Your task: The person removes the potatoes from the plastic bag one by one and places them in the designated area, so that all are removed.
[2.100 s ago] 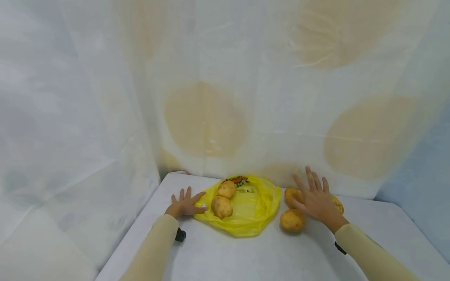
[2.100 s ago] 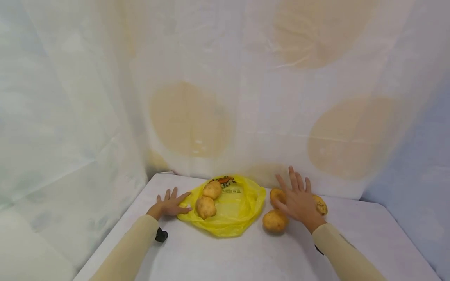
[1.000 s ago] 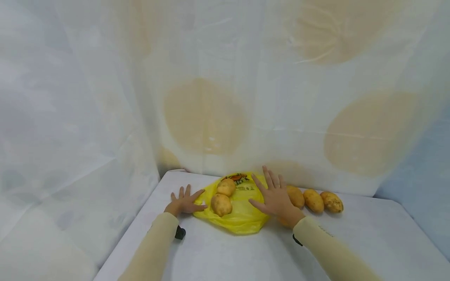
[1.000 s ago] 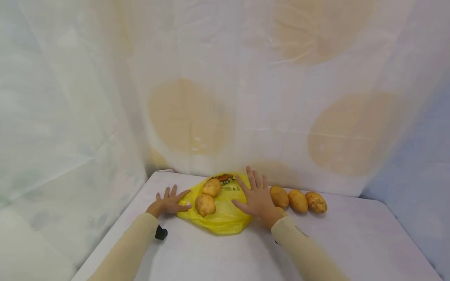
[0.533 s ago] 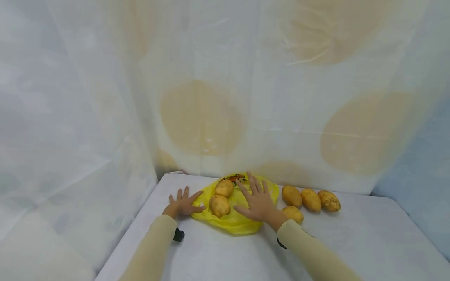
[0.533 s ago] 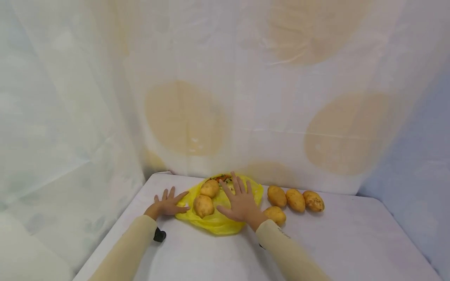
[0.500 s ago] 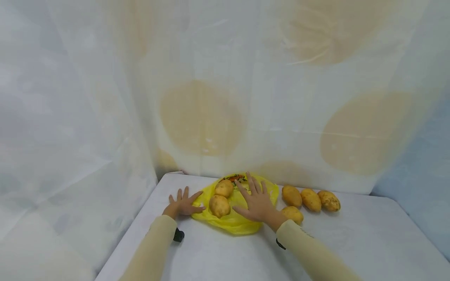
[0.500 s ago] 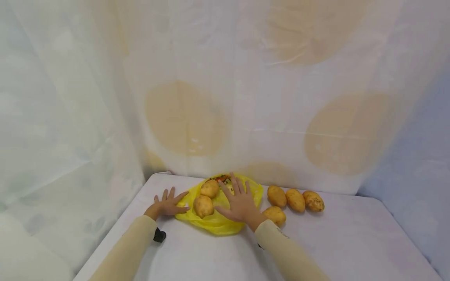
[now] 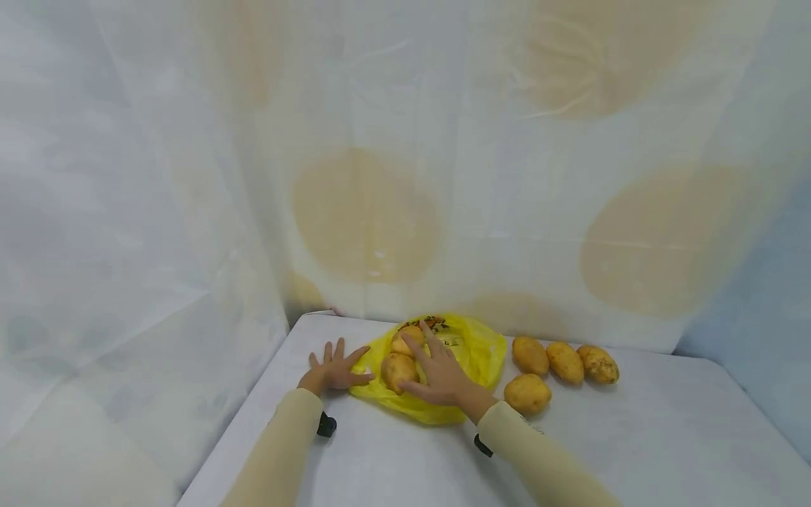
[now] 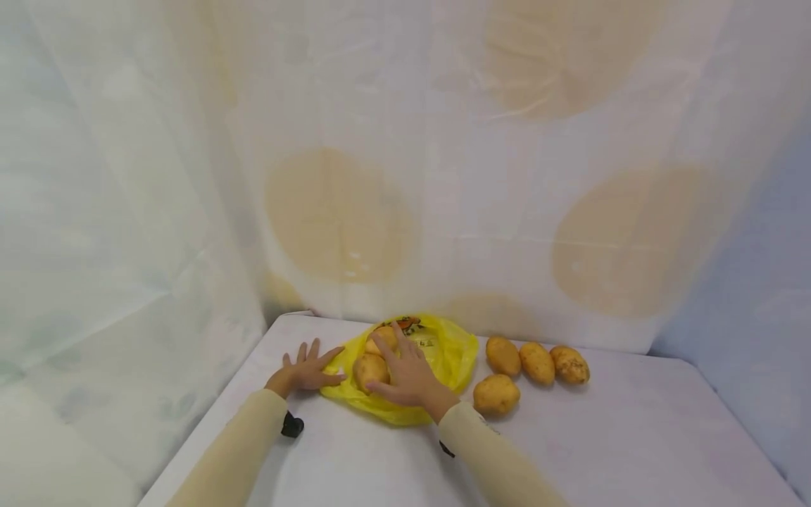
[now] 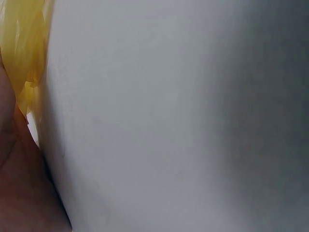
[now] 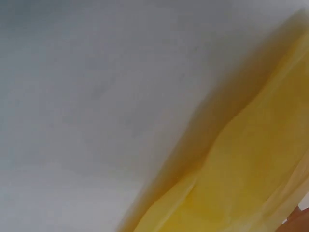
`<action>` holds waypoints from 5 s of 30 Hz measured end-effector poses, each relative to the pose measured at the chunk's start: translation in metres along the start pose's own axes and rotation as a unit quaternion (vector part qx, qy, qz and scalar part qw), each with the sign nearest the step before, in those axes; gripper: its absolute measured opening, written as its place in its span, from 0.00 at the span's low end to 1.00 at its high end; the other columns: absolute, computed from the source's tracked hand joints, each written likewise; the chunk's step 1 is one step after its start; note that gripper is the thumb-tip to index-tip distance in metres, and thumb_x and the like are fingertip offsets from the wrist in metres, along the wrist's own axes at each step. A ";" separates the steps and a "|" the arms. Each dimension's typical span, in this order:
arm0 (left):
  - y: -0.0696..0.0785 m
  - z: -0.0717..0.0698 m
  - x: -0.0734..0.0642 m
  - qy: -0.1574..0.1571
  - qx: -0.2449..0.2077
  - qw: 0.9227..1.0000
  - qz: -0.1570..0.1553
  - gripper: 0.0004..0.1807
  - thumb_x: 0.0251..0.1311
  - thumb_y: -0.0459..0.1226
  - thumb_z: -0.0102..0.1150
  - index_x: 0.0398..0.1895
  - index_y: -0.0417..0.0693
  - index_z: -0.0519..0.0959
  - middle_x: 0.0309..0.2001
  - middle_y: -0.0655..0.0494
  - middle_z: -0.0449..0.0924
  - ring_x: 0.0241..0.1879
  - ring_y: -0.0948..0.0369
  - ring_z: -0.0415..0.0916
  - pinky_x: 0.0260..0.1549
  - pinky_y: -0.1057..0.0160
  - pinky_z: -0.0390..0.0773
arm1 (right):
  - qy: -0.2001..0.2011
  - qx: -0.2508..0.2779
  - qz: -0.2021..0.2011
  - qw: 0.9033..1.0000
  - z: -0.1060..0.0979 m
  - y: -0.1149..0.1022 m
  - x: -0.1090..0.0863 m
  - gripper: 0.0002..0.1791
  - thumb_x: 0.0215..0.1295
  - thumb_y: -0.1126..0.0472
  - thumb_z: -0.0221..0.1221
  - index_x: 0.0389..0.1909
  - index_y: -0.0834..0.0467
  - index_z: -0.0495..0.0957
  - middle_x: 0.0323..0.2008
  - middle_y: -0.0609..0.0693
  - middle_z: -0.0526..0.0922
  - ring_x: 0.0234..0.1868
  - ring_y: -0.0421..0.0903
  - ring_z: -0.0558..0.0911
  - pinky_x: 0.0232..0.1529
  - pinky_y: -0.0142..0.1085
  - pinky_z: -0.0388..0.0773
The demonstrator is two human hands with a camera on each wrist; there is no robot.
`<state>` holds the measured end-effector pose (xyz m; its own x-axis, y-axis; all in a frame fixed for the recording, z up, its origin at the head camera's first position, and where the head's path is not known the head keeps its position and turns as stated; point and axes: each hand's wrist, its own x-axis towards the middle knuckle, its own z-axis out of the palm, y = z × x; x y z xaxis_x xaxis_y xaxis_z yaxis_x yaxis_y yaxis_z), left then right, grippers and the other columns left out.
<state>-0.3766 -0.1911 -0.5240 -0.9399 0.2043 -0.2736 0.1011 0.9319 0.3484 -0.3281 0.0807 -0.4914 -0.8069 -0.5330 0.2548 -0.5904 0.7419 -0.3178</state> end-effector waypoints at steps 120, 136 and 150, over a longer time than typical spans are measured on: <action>-0.007 0.009 0.014 -0.015 -0.007 1.000 -0.012 0.51 0.52 0.76 0.48 0.78 0.72 0.51 0.80 0.39 0.28 0.77 0.36 0.24 0.64 0.25 0.22 | -0.083 0.356 0.070 0.928 -0.099 0.029 -0.046 0.37 0.55 0.64 0.69 0.66 0.48 0.66 0.58 0.60 0.71 0.42 0.52 0.77 0.38 0.41 0.80; -0.007 0.007 0.011 -0.006 -0.016 1.000 -0.008 0.50 0.52 0.76 0.48 0.77 0.73 0.52 0.80 0.40 0.29 0.77 0.37 0.24 0.65 0.26 0.21 | -0.062 0.294 0.123 0.946 -0.111 0.057 -0.063 0.37 0.56 0.62 0.69 0.66 0.45 0.66 0.55 0.60 0.76 0.43 0.51 0.78 0.40 0.41 0.79; -0.010 0.009 0.016 -0.011 -0.018 1.000 -0.008 0.51 0.51 0.77 0.48 0.77 0.73 0.52 0.80 0.39 0.28 0.77 0.36 0.23 0.64 0.25 0.21 | -0.042 0.290 0.167 0.941 -0.122 0.081 -0.090 0.41 0.56 0.58 0.69 0.70 0.47 0.63 0.63 0.59 0.71 0.44 0.52 0.78 0.39 0.41 0.79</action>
<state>-0.3899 -0.1944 -0.5396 -0.9341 0.1959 -0.2984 0.0737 0.9238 0.3757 -0.3007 0.2381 -0.4290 -0.9336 -0.3581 -0.0132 -0.1955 0.5399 -0.8187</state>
